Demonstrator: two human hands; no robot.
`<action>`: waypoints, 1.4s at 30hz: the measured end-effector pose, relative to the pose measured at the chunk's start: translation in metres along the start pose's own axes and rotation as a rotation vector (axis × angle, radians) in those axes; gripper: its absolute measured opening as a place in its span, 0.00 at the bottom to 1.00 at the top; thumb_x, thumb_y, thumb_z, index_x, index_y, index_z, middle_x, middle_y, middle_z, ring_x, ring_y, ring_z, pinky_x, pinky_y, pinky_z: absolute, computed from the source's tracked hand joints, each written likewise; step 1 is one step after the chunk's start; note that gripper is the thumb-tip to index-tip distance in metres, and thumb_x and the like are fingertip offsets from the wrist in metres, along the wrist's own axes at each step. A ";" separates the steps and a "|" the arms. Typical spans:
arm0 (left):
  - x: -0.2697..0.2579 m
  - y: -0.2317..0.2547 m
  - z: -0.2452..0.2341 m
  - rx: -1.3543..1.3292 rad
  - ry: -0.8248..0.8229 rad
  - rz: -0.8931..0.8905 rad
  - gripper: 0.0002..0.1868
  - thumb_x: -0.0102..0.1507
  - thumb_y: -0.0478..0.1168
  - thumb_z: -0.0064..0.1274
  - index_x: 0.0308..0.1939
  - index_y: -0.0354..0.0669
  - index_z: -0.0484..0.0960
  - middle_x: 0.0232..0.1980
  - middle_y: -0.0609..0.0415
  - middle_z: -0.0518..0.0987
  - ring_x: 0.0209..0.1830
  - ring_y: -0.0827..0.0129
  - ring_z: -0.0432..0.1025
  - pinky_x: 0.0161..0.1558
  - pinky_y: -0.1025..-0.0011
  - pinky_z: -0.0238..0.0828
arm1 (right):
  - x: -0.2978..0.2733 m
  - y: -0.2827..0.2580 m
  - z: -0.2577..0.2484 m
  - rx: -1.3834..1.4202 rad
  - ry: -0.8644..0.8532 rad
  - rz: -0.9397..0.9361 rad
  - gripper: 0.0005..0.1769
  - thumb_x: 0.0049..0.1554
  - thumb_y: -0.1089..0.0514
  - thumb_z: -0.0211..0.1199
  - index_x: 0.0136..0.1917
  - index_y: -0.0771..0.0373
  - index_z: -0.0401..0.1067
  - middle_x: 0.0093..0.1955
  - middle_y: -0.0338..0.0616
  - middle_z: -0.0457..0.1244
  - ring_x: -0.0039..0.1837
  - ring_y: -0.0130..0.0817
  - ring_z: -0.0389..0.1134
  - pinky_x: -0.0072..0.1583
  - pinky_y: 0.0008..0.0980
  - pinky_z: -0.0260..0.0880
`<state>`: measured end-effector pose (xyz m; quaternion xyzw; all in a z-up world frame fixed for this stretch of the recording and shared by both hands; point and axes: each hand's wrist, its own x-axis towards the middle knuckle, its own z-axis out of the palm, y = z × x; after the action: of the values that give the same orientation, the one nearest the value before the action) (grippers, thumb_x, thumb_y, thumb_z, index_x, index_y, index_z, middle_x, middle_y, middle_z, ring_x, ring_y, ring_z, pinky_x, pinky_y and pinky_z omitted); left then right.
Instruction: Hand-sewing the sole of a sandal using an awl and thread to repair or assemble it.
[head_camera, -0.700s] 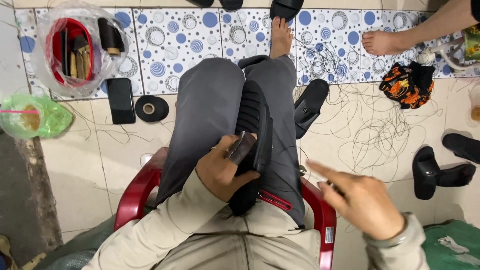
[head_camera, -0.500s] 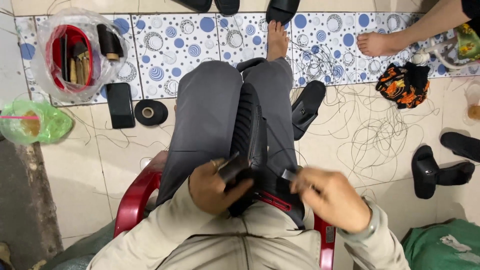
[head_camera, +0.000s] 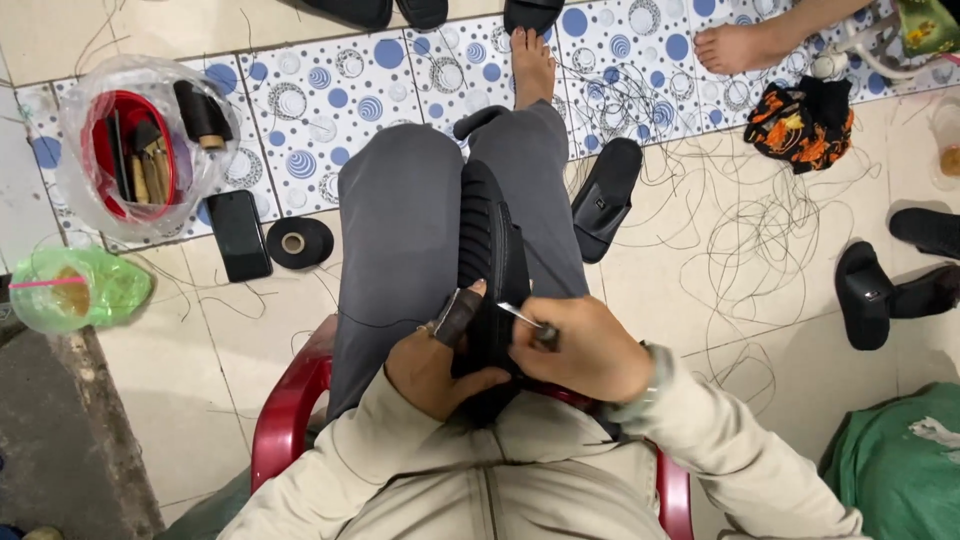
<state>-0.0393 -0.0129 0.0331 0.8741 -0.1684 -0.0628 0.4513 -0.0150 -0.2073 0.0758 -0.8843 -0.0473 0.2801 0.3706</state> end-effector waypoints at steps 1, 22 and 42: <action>-0.002 0.000 -0.002 0.000 0.002 -0.001 0.50 0.43 0.57 0.64 0.65 0.53 0.59 0.20 0.56 0.76 0.21 0.61 0.72 0.28 0.69 0.70 | -0.013 0.008 -0.021 -0.001 -0.001 -0.002 0.05 0.38 0.58 0.64 0.31 0.50 0.70 0.24 0.31 0.65 0.27 0.31 0.66 0.33 0.28 0.68; 0.197 -0.018 -0.023 -0.923 0.499 -0.555 0.21 0.60 0.48 0.35 0.40 0.38 0.79 0.18 0.50 0.76 0.12 0.69 0.70 0.19 0.78 0.69 | 0.006 0.039 0.009 0.052 0.264 -0.342 0.13 0.51 0.60 0.60 0.28 0.62 0.60 0.25 0.37 0.53 0.27 0.29 0.51 0.31 0.27 0.52; 0.043 -0.025 -0.036 0.003 -0.238 0.016 0.46 0.50 0.64 0.49 0.67 0.53 0.52 0.70 0.56 0.55 0.73 0.57 0.38 0.60 0.35 0.27 | -0.012 0.004 -0.038 -0.553 0.098 -0.395 0.23 0.56 0.52 0.53 0.65 0.43 0.60 0.28 0.32 0.49 0.25 0.30 0.50 0.25 0.29 0.52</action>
<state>0.0159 0.0135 0.0360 0.8596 -0.2279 -0.1623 0.4275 -0.0051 -0.2376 0.1001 -0.9374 -0.2738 0.1367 0.1659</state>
